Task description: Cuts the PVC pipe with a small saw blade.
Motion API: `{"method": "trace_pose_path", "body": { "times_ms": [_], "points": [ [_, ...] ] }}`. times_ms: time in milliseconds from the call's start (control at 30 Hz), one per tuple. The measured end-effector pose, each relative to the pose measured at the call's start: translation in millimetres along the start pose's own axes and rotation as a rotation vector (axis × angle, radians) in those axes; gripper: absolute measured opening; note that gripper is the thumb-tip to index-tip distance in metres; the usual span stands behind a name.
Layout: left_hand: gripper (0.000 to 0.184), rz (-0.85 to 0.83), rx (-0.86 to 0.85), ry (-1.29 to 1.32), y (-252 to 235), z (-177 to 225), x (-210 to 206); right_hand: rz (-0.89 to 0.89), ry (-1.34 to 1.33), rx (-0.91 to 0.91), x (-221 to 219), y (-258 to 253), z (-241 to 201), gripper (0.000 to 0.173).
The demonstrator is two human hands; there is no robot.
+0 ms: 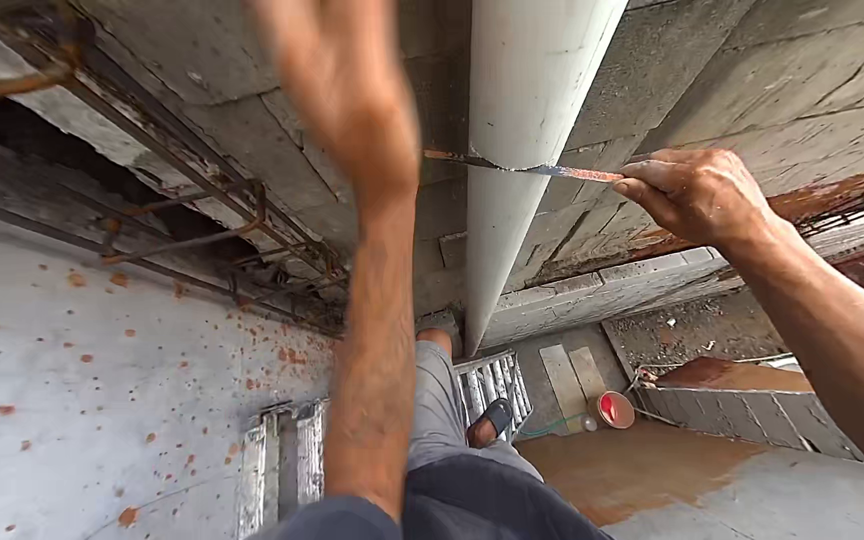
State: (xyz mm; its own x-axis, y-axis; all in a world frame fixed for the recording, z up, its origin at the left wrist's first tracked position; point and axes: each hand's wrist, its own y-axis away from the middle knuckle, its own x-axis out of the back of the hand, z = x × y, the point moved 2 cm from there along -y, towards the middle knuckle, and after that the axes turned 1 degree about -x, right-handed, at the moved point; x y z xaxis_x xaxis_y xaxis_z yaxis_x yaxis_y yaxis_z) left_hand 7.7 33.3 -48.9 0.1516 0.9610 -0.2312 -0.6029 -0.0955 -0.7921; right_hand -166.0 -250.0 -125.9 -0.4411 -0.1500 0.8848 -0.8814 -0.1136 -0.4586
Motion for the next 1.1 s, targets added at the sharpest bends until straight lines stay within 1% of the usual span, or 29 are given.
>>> {"method": "trace_pose_path", "body": {
  "times_ms": [33,67,100,133,167,200,267,333,400,467,667,800,900,1000,1033,1100],
  "points": [
    [0.030,0.087,0.107,0.062,30.3,-14.2,22.7,0.004,-0.001,-0.016,-2.0,0.8,0.1,0.046],
    [0.035,0.186,0.295,0.083,63.7,-34.3,32.0,0.009,-0.003,-0.024,-2.9,1.4,0.5,0.046],
    [0.034,0.247,0.520,0.095,95.0,-58.6,29.1,0.016,-0.005,-0.027,-3.4,2.7,0.4,0.046],
    [0.035,0.227,0.719,0.125,119.6,-85.4,19.0,0.021,-0.002,-0.029,-2.8,3.1,0.3,0.046],
    [0.038,0.166,0.861,0.173,135.5,-111.5,6.2,0.019,0.002,-0.030,-1.7,3.0,-0.3,0.046],
    [0.040,0.102,0.926,0.221,142.1,-133.3,-7.5,0.015,0.008,-0.033,-0.3,2.5,-1.5,0.046],
    [0.041,-0.033,0.939,0.313,136.2,-157.4,-32.1,0.007,0.018,-0.037,2.6,1.7,-4.0,0.046],
    [0.043,-0.171,0.945,0.302,121.1,-168.5,-49.3,-0.001,0.031,-0.045,5.4,1.0,-5.7,0.045],
    [0.046,-0.323,0.943,0.268,112.9,-171.8,-55.9,-0.015,0.049,-0.057,9.5,2.0,-9.8,0.044],
    [0.049,-0.389,0.942,0.252,108.1,-169.0,-58.7,0.001,0.079,-0.055,12.2,3.0,-13.5,0.044],
    [0.049,-0.368,0.892,0.324,114.5,-158.3,-57.7,-0.002,0.144,-0.030,11.1,9.8,-19.7,0.041],
    [0.051,-0.354,0.899,0.299,109.2,-159.4,-59.7,-0.022,0.124,-0.037,15.6,2.6,-24.5,0.042],
    [0.051,-0.336,0.896,0.307,112.5,-163.2,-58.6,-0.055,0.089,-0.013,5.1,3.1,-15.3,0.042],
    [0.050,-0.328,0.881,0.302,115.3,-169.0,-60.3,0.044,0.059,-0.005,4.4,2.0,-11.0,0.042],
    [0.051,-0.318,0.864,0.298,113.2,-170.7,-61.0,0.047,0.063,0.002,8.0,-2.8,-11.0,0.041],
    [0.052,-0.301,0.861,0.291,114.6,-169.9,-57.9,-0.024,0.073,0.021,6.7,-5.5,-10.4,0.043]
  ]
}}
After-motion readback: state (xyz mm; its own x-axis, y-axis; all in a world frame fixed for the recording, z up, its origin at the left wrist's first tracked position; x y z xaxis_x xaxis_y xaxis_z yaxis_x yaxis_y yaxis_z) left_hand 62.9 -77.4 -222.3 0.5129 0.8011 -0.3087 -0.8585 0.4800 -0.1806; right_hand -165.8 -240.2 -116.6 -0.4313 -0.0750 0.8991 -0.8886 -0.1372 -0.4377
